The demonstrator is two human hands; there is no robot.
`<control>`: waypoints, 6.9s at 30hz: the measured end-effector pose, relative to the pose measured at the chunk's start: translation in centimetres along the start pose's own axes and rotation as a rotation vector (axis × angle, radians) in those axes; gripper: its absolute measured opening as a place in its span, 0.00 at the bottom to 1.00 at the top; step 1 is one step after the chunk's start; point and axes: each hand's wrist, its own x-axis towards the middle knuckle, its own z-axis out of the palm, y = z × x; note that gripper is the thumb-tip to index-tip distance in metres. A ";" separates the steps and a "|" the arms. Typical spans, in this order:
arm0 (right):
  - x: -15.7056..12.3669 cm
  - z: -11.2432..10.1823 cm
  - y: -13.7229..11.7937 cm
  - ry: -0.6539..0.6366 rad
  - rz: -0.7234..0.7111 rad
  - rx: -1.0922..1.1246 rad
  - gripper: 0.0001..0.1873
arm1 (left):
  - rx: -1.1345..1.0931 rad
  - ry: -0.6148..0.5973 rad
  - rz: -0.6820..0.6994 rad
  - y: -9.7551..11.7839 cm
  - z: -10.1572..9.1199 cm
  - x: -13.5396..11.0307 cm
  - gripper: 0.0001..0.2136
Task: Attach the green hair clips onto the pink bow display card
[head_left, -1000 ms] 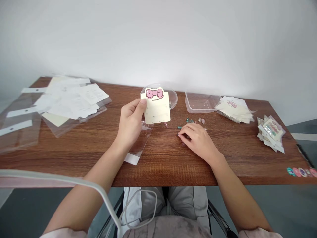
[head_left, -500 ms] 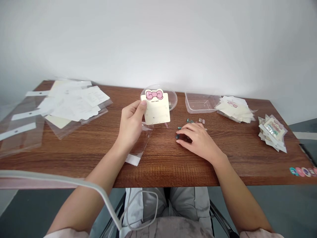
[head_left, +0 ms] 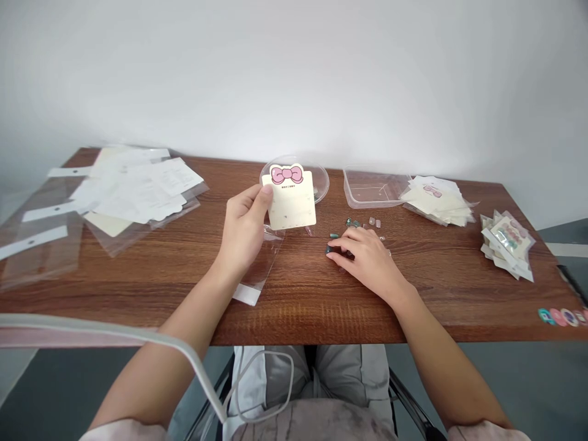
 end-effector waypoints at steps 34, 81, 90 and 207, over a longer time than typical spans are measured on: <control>1.7 -2.5 2.4 0.675 -0.240 0.176 0.06 | 0.019 -0.336 -0.075 -1.7 7.0 -1.4 0.18; 1.7 -1.6 0.3 0.508 -0.329 0.171 0.07 | -0.143 -0.315 -0.286 -2.5 6.7 -3.3 0.10; 1.6 -1.6 0.4 0.479 -0.314 0.214 0.08 | -0.132 -0.342 -0.281 -1.9 6.9 -3.3 0.11; 2.0 -4.9 4.7 -0.102 0.338 0.175 0.09 | -0.395 -0.168 -0.391 -0.2 6.3 -1.5 0.15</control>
